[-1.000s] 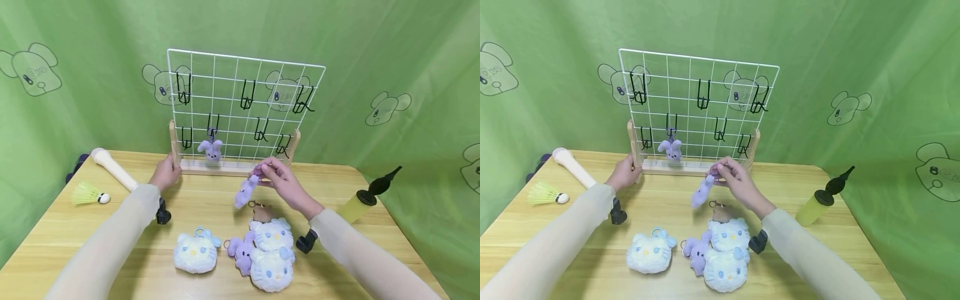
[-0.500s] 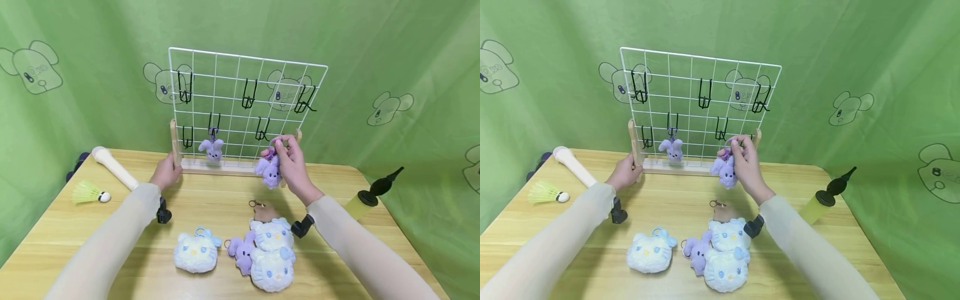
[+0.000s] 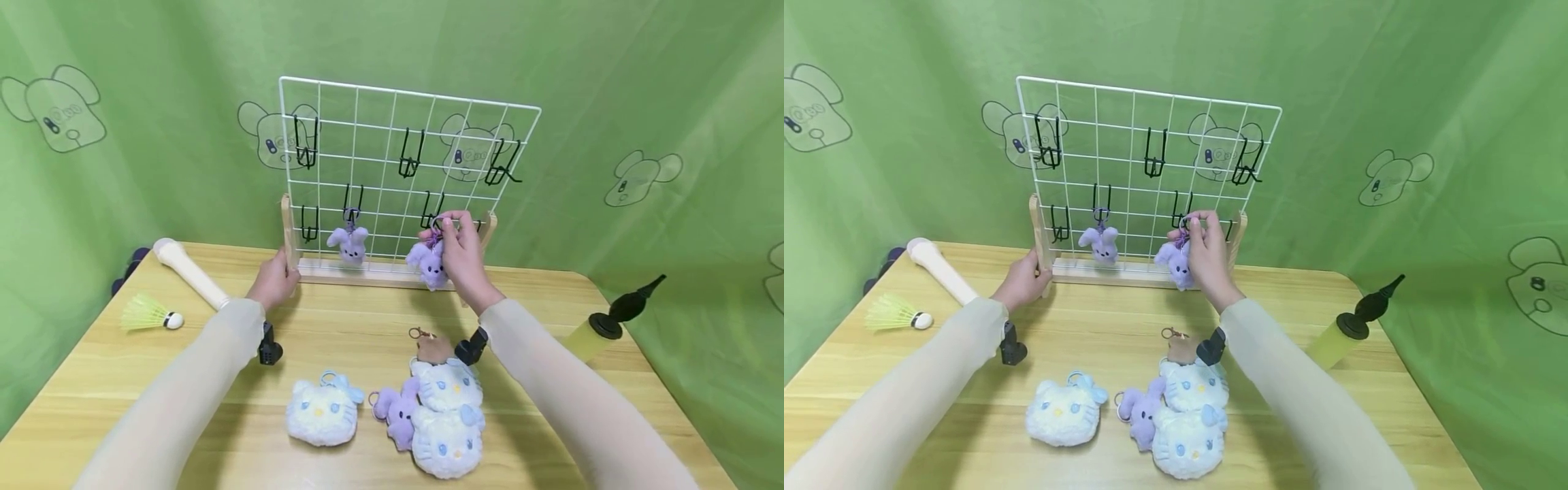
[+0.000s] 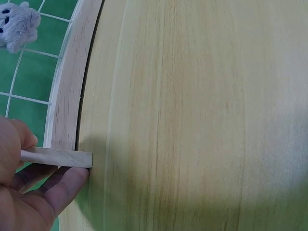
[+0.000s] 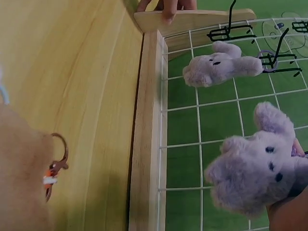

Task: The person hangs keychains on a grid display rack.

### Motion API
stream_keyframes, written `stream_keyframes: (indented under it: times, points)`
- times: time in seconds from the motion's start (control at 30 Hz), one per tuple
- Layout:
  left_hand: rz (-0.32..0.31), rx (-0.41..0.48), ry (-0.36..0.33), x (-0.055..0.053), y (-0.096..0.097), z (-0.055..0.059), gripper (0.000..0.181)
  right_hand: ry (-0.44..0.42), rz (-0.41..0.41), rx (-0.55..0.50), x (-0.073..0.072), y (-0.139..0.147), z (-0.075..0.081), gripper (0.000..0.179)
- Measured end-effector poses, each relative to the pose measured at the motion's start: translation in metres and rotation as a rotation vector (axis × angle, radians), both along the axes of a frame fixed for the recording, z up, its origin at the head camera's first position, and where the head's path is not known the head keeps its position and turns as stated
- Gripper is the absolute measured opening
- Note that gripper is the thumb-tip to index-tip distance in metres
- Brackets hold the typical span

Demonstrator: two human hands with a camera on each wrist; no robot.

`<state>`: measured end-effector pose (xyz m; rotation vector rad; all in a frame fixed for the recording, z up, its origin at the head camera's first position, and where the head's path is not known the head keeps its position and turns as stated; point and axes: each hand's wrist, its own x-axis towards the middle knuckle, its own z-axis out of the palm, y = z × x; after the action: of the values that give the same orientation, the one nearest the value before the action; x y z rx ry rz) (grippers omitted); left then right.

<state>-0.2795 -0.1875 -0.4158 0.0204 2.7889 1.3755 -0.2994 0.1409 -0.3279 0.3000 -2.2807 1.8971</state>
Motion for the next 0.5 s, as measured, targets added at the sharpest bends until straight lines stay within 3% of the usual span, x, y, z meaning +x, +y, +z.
stream_keyframes:
  times: [0.27, 0.5]
  points:
    - [0.006, 0.007, -0.016, -0.001, -0.002, -0.003, 0.062, -0.063, -0.100, 0.008, -0.013, -0.013, -0.007, 0.014]
    - [0.006, 0.026, -0.033, -0.002, -0.001, -0.001, 0.063, -0.083, -0.166, -0.011, -0.019, -0.023, -0.008, 0.018]
